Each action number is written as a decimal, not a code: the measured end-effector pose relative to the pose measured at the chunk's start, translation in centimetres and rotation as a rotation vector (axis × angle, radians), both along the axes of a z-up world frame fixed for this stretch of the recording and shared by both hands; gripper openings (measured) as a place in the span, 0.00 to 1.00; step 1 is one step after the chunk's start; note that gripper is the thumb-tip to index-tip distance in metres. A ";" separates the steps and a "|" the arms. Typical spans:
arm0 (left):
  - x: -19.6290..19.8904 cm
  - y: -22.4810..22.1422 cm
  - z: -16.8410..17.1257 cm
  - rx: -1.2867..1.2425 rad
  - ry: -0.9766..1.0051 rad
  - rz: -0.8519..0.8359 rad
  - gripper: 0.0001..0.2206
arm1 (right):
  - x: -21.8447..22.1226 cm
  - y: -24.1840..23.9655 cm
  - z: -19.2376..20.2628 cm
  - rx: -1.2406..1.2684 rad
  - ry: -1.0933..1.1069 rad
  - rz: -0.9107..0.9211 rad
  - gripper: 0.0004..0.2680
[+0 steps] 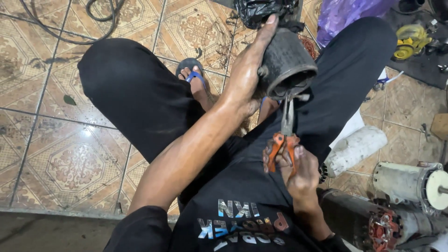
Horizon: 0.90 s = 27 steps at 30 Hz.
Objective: Removing copper stator windings from a motor housing using pliers and a screwdriver
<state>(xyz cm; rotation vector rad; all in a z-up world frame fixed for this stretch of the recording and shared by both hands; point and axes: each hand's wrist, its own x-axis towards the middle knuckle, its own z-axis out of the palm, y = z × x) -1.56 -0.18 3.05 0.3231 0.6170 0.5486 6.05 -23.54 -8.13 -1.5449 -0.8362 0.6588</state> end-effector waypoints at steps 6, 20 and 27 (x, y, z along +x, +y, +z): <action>0.9 0.2 -1.4 -0.024 -0.079 0.031 0.38 | -0.4 2.0 4.8 -0.069 -0.736 0.139 0.18; 1.9 0.6 -5.8 0.130 -0.287 0.110 0.27 | -0.1 1.8 4.9 -0.020 -0.703 0.200 0.19; 2.2 0.1 -5.5 0.120 -0.372 0.154 0.20 | -0.4 2.0 3.8 -0.076 -0.924 0.116 0.18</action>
